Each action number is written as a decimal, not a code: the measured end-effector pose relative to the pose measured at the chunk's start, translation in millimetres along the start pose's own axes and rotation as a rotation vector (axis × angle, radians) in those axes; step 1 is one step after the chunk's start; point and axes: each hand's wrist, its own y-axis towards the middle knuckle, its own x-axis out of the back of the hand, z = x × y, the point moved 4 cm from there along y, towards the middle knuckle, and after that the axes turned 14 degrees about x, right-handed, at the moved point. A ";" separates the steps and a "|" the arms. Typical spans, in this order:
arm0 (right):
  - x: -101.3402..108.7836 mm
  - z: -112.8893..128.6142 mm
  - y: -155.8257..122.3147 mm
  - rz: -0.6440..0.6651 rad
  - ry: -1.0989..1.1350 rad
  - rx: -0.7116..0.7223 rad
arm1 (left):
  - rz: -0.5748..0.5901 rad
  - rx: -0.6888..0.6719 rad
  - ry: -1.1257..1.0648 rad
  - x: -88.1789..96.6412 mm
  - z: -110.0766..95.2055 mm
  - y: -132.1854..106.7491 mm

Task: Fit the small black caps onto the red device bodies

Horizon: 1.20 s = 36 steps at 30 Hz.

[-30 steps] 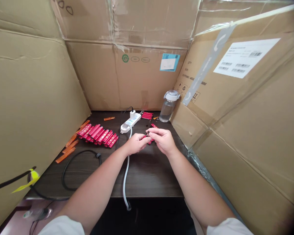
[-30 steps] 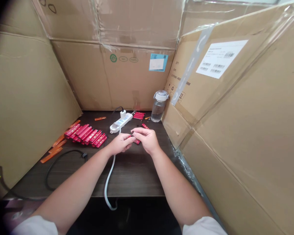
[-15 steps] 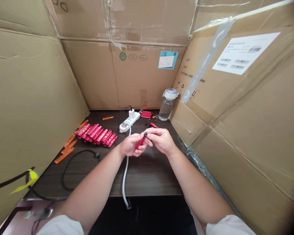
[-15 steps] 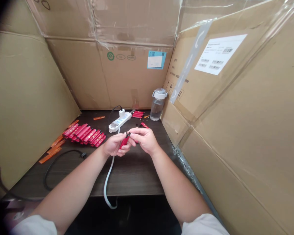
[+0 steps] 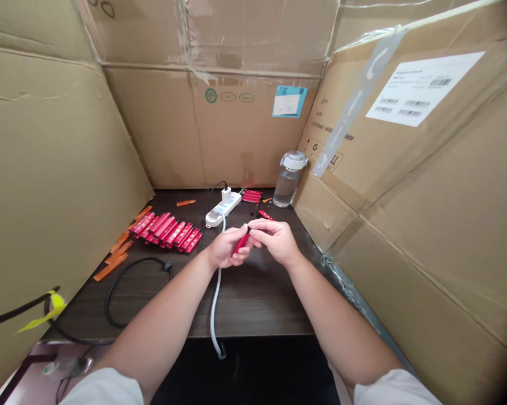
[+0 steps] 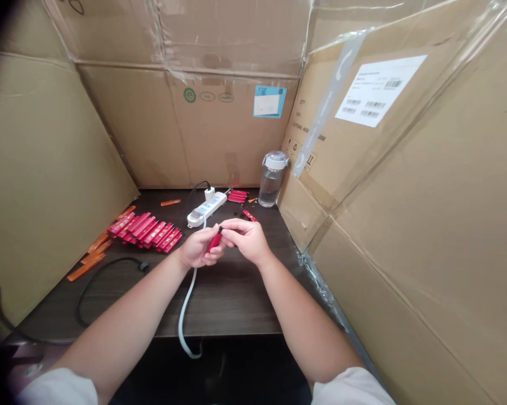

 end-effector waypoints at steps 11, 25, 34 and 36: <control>1.7 -8.2 -1.7 0.010 -0.370 0.095 | -0.231 -0.188 -0.112 7.0 -0.4 7.8; -4.0 -19.5 -7.3 -0.101 0.095 -0.164 | -0.005 -0.025 -0.142 3.5 2.1 4.1; 1.9 -25.3 -1.9 -0.114 0.197 -0.225 | -0.408 -0.193 0.154 5.6 -5.3 2.8; 5.2 -27.8 -0.2 -0.146 0.259 -0.259 | -0.497 -0.246 0.304 4.2 -11.3 -1.3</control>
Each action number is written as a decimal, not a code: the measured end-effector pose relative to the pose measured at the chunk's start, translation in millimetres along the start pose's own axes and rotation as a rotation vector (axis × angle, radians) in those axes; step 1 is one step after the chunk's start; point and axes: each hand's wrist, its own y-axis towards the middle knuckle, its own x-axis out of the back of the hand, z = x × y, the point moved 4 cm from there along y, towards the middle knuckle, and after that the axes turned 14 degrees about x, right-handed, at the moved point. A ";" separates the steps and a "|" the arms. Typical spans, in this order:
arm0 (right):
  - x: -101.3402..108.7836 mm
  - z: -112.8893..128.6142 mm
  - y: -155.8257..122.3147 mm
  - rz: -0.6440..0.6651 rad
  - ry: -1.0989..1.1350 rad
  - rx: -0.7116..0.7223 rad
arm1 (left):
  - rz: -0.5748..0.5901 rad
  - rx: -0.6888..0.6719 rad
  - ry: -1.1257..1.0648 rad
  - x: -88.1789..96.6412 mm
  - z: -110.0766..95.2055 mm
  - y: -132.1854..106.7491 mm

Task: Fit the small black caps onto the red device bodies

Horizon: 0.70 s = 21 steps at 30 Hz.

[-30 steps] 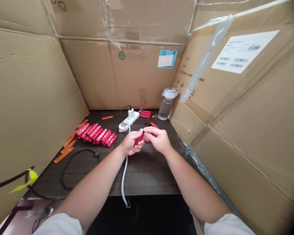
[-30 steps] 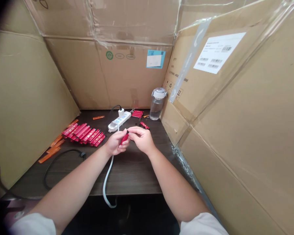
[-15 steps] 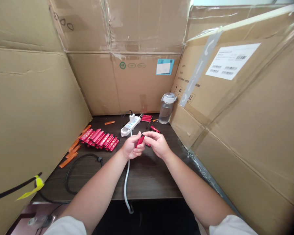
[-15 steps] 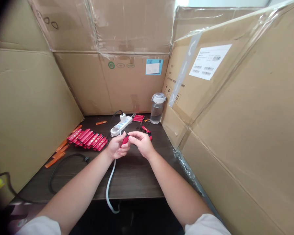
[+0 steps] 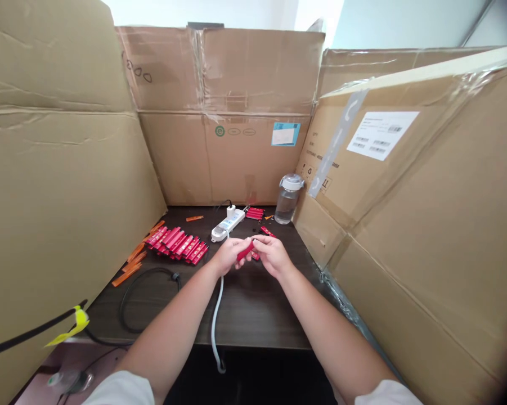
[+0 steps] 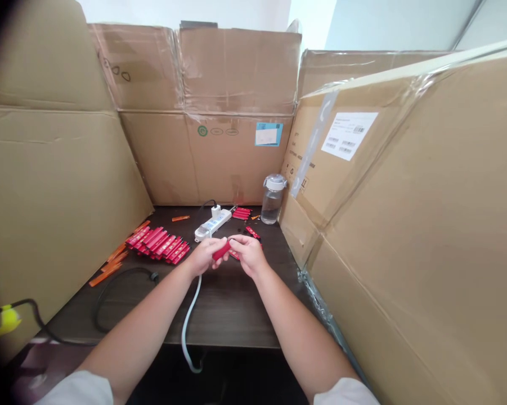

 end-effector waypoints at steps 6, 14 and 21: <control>8.2 -5.0 0.2 -0.123 0.011 -0.060 | -0.314 -0.198 0.588 9.2 -18.0 -9.2; 12.3 0.7 -0.7 -0.175 -0.054 -0.152 | -1.085 0.071 0.951 139.1 -62.8 -66.1; 6.6 -0.3 -4.7 -0.138 -0.053 -0.200 | -1.155 0.359 0.960 188.6 -54.1 -102.7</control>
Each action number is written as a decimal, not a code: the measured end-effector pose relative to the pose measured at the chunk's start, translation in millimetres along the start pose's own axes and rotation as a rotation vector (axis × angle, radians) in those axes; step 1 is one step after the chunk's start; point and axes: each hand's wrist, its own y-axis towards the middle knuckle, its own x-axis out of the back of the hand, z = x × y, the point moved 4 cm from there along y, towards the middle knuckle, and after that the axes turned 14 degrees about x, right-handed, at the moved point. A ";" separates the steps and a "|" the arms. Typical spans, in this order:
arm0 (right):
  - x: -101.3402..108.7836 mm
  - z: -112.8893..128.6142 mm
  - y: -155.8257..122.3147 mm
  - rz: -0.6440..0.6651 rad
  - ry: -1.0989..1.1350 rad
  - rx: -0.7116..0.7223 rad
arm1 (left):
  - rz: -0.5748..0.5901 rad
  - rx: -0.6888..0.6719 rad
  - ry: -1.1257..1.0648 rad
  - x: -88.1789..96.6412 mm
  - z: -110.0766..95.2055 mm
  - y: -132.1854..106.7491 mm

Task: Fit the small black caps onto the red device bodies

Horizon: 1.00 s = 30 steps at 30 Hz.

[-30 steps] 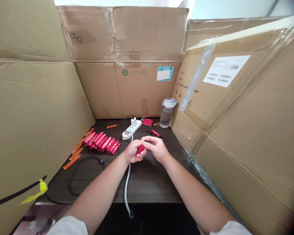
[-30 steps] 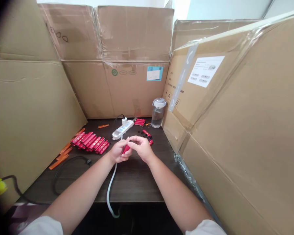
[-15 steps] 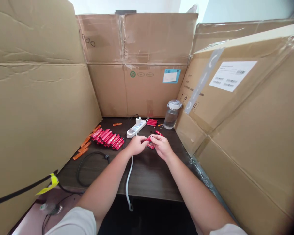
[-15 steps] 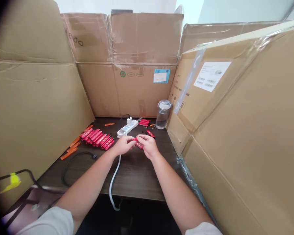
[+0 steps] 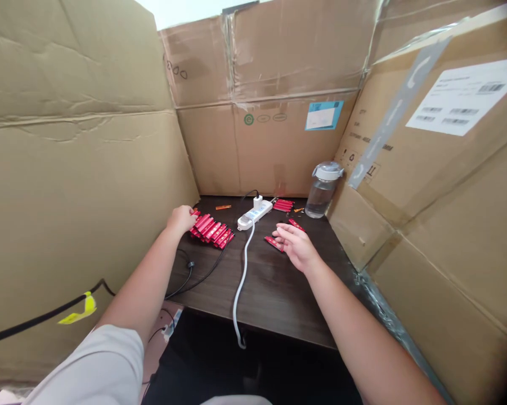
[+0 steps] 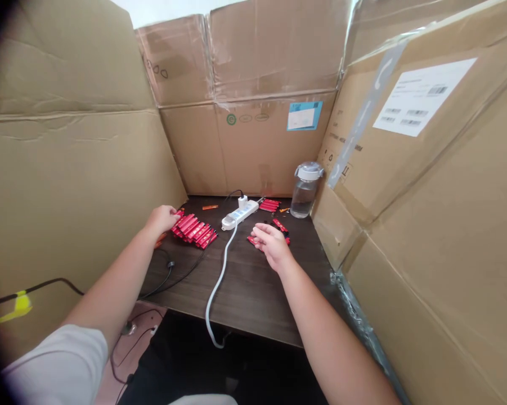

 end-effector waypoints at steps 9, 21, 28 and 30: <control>-0.6 2.7 -2.4 -0.003 -0.041 -0.017 | 0.043 -0.044 0.003 -14.3 -3.4 -3.5; 13.5 -12.7 5.2 -0.016 -0.190 -0.041 | -0.173 -0.103 -0.010 -6.7 6.2 11.8; 8.0 -10.1 2.4 -0.056 -0.206 -0.068 | -0.474 -0.638 -0.369 6.0 -69.3 -51.3; 8.0 -10.1 3.5 -0.076 -0.214 -0.065 | -0.421 -0.806 -0.392 -0.2 -94.7 -82.5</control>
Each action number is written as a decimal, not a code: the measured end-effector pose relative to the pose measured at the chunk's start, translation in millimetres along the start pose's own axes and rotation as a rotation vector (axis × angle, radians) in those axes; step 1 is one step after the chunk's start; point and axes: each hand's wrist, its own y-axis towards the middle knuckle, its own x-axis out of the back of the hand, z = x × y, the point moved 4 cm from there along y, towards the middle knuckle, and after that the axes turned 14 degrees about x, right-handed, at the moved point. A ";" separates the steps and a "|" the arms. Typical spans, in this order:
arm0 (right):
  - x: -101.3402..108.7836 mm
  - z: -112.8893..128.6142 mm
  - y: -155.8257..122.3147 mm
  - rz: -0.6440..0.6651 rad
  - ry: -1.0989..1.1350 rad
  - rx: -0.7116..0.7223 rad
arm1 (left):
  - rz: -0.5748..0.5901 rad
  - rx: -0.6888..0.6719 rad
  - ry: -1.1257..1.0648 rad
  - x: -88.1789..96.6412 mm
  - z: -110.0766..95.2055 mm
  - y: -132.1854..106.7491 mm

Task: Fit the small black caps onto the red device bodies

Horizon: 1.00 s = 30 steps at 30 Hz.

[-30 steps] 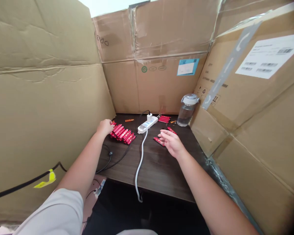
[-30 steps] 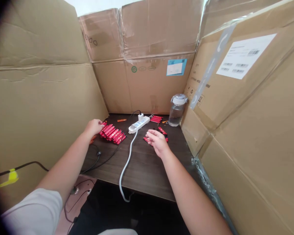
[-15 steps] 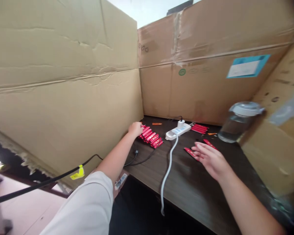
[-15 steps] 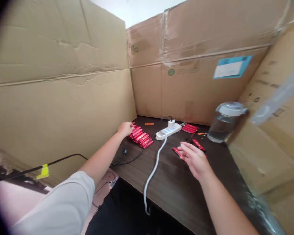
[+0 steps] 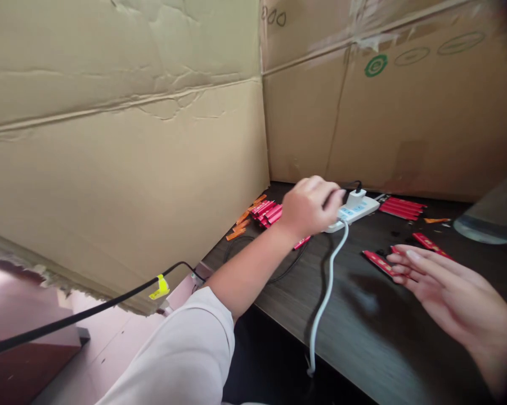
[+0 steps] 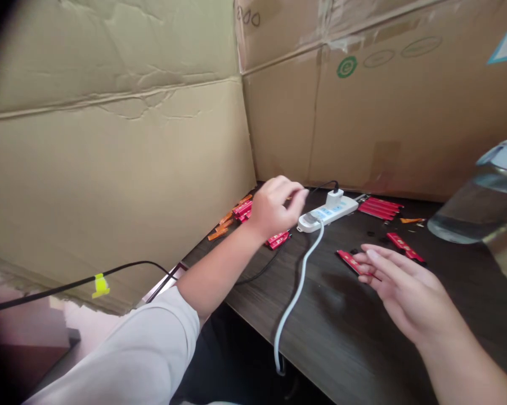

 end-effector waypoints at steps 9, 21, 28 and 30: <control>20.7 14.3 8.9 -0.217 -0.104 0.214 | 0.334 -0.170 -0.386 -28.6 -70.7 -54.7; 62.1 8.5 31.8 -0.067 -1.199 0.431 | 0.319 0.067 -0.302 -72.0 -17.0 -56.6; 51.2 -4.4 37.1 0.134 -1.445 0.442 | 0.551 -0.015 -0.103 -97.1 -18.7 -71.4; 51.4 -5.3 39.0 0.143 -1.459 0.433 | 0.597 -0.046 -0.019 -102.9 -20.3 -74.6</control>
